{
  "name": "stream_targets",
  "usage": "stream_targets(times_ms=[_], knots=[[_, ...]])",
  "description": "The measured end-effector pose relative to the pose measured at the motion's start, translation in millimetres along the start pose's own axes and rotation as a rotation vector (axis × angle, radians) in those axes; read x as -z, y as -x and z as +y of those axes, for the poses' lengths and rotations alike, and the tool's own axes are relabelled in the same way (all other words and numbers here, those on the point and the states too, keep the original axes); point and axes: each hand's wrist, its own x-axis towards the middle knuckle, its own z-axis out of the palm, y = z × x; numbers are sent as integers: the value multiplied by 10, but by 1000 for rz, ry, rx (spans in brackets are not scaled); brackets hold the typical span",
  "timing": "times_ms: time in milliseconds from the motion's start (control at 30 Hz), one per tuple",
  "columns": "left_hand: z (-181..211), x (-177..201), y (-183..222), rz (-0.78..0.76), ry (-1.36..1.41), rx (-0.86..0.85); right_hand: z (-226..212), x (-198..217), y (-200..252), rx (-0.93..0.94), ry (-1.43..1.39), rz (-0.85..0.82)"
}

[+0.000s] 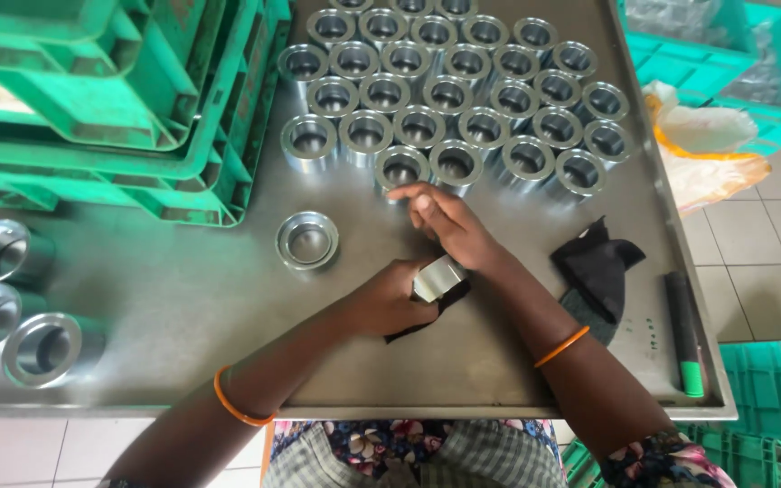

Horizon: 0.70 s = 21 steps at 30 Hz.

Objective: Inspecting and cleaning metal rings using a cloth swatch on a workbench.

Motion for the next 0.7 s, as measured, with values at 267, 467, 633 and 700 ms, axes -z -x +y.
stream_targets(times_ms=[267, 467, 633, 700], knots=[[-457, -195, 66, 388, -114, 106, -1021, -340, 15, 473, 584, -190], [-124, -20, -35, -42, 65, 6, -386, -13, -35, 273, 204, 91], [-369, -77, 113, 83, -242, -364, -1258, -469, 22, 231, 605, -284], [-394, -69, 108, 33, -180, -206, -998, -315, 9, 209, 434, -211]])
